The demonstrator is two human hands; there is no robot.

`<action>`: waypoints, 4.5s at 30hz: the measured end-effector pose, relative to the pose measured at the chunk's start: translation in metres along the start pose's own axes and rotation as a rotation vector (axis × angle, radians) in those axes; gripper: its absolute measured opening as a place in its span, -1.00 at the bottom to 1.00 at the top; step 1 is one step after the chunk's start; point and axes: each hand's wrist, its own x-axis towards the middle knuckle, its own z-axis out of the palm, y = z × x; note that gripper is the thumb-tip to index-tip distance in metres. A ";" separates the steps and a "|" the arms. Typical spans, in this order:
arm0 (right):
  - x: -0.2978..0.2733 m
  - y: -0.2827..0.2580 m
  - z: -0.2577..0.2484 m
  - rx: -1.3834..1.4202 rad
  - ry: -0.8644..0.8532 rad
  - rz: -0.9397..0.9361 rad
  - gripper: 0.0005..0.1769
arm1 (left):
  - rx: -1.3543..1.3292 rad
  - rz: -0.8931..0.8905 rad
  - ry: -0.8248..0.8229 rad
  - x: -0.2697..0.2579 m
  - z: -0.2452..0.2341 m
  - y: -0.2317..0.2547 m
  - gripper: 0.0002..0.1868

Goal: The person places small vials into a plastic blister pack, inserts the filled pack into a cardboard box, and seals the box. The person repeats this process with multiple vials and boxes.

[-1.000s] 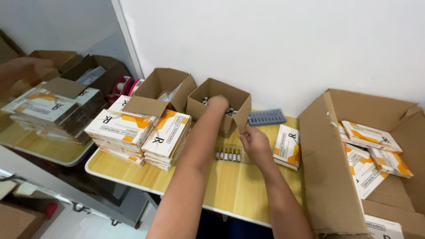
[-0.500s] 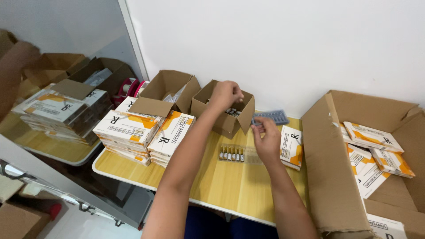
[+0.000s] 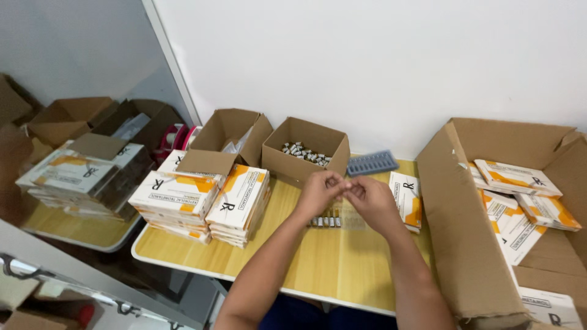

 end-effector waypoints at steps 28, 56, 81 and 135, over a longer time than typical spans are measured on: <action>0.003 0.066 0.045 -0.235 -0.384 0.007 -0.91 | 0.801 0.167 -0.229 -0.005 -0.004 -0.037 -0.78; 0.004 0.031 0.028 -0.179 -0.133 0.020 -0.71 | 1.158 -0.555 -0.240 0.224 -0.054 -0.127 -0.58; 0.019 0.050 0.013 0.930 0.187 0.008 -0.85 | -0.052 0.268 -0.002 -0.011 0.023 0.006 -0.79; 0.014 0.044 0.029 -0.003 0.085 -0.026 -0.86 | 1.235 -0.287 -0.404 0.183 -0.069 -0.069 -0.57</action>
